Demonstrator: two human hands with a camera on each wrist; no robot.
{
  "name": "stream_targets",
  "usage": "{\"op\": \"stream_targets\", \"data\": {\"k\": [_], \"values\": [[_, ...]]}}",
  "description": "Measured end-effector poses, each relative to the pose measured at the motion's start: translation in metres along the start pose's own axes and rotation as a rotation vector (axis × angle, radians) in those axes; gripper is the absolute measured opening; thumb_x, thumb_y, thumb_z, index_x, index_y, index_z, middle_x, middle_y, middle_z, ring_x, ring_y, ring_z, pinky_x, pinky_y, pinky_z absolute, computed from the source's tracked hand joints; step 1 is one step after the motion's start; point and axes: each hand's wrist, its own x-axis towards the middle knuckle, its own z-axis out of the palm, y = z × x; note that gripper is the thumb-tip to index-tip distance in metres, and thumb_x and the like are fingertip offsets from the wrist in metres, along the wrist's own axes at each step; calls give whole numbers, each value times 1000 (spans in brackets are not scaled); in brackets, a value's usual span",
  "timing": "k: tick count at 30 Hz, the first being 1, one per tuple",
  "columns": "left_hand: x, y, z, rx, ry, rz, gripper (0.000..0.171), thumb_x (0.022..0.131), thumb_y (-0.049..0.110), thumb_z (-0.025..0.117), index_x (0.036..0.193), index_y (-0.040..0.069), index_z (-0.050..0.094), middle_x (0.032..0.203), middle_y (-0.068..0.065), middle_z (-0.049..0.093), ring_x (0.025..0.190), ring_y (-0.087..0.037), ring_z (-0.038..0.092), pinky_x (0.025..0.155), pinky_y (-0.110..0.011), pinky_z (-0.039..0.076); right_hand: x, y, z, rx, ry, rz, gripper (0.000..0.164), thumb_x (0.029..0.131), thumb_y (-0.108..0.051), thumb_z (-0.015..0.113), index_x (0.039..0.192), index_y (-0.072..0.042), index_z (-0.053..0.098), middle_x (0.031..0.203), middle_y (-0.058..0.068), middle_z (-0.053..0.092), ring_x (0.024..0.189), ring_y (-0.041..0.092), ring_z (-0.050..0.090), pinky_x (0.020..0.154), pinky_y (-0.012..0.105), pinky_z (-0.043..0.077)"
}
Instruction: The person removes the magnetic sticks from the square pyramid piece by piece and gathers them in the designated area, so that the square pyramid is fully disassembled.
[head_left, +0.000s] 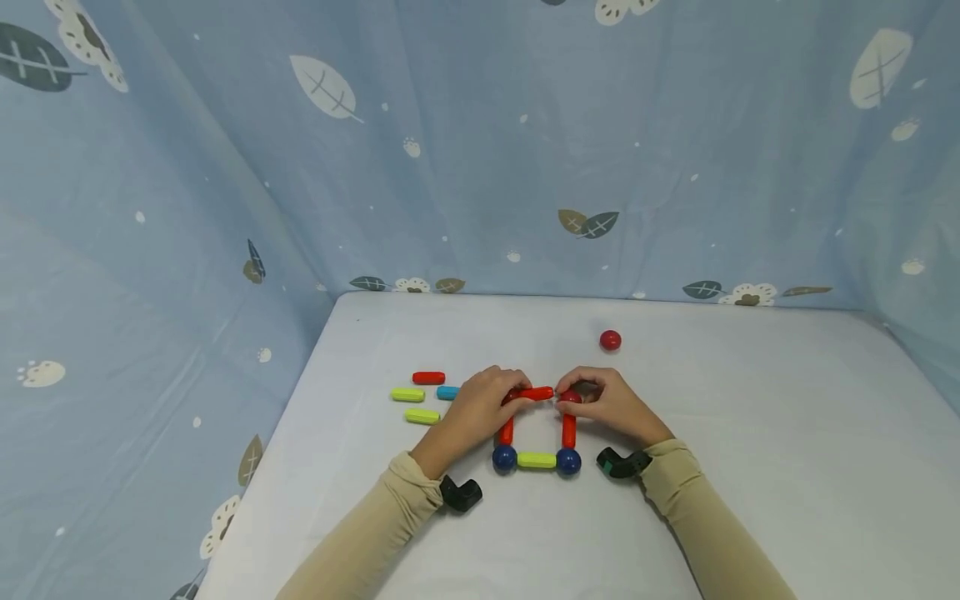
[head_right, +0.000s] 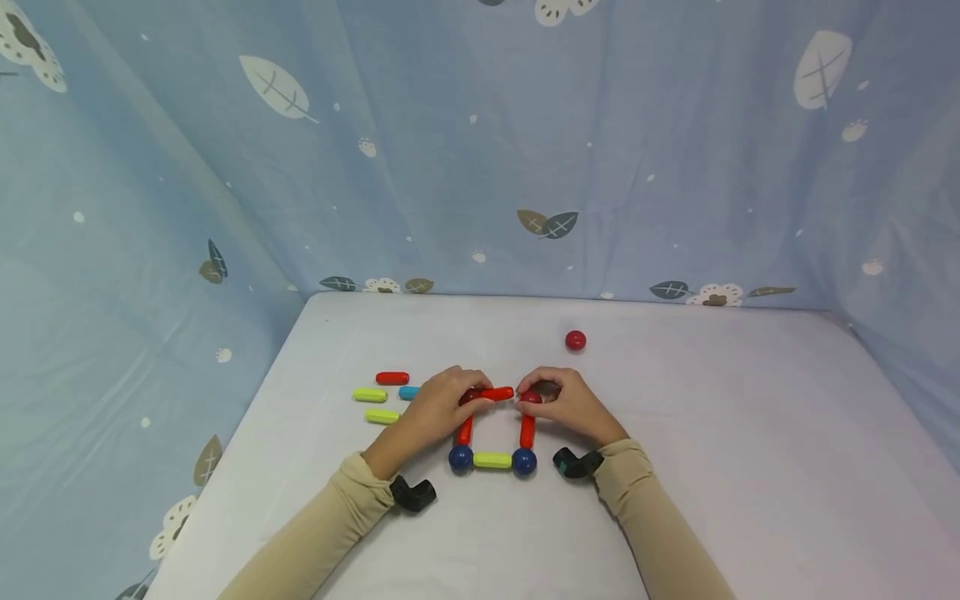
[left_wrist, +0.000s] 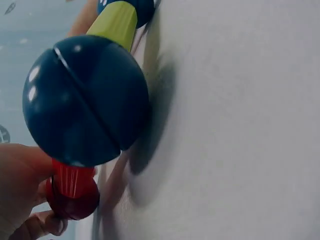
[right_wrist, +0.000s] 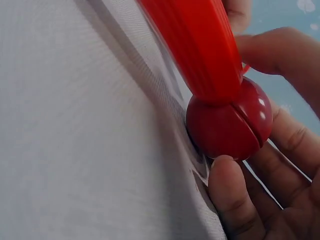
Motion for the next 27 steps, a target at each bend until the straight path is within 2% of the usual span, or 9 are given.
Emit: {"op": "stream_targets", "data": {"k": [4, 7, 11, 19, 27], "values": [[0, 5, 0, 64, 11, 21, 23, 98, 36, 71, 111, 18, 72, 94, 5, 73, 86, -13, 52, 74, -27, 44, 0, 0, 2, -20, 14, 14, 17, 88, -22, 84, 104, -20, 76, 106, 2, 75, 89, 14, 65, 73, 24, 55], [0, 6, 0, 67, 29, 26, 22, 98, 34, 72, 111, 17, 72, 97, 4, 74, 92, -14, 54, 78, -29, 45, 0, 0, 3, -37, 18, 29, 18, 89, -23, 83, 106, -20, 76, 107, 2, 75, 89, 15, 63, 73, 24, 54], [0, 6, 0, 66, 41, 43, 21, 96, 32, 74, 109, 17, 72, 96, 5, 74, 88, -12, 57, 78, -28, 44, 0, -1, 3, -43, 19, 44, 20, 89, -24, 83, 106, -20, 76, 108, 2, 75, 88, 16, 63, 73, 24, 54], [-1, 8, 0, 148, 48, 54, 19, 98, 34, 71, 111, 21, 68, 98, 8, 74, 87, -11, 57, 76, -28, 38, 0, -4, 2, -37, 8, 51, 21, 88, -25, 84, 107, -20, 76, 108, 3, 75, 91, 19, 64, 76, 23, 55], [-1, 8, -2, 103, 71, 29, 22, 96, 34, 73, 114, 21, 69, 106, 7, 76, 95, -14, 61, 83, -32, 43, 0, -6, 1, -25, 5, 35, 23, 89, -23, 83, 109, -15, 77, 110, 6, 76, 92, 16, 63, 75, 22, 54]]}}
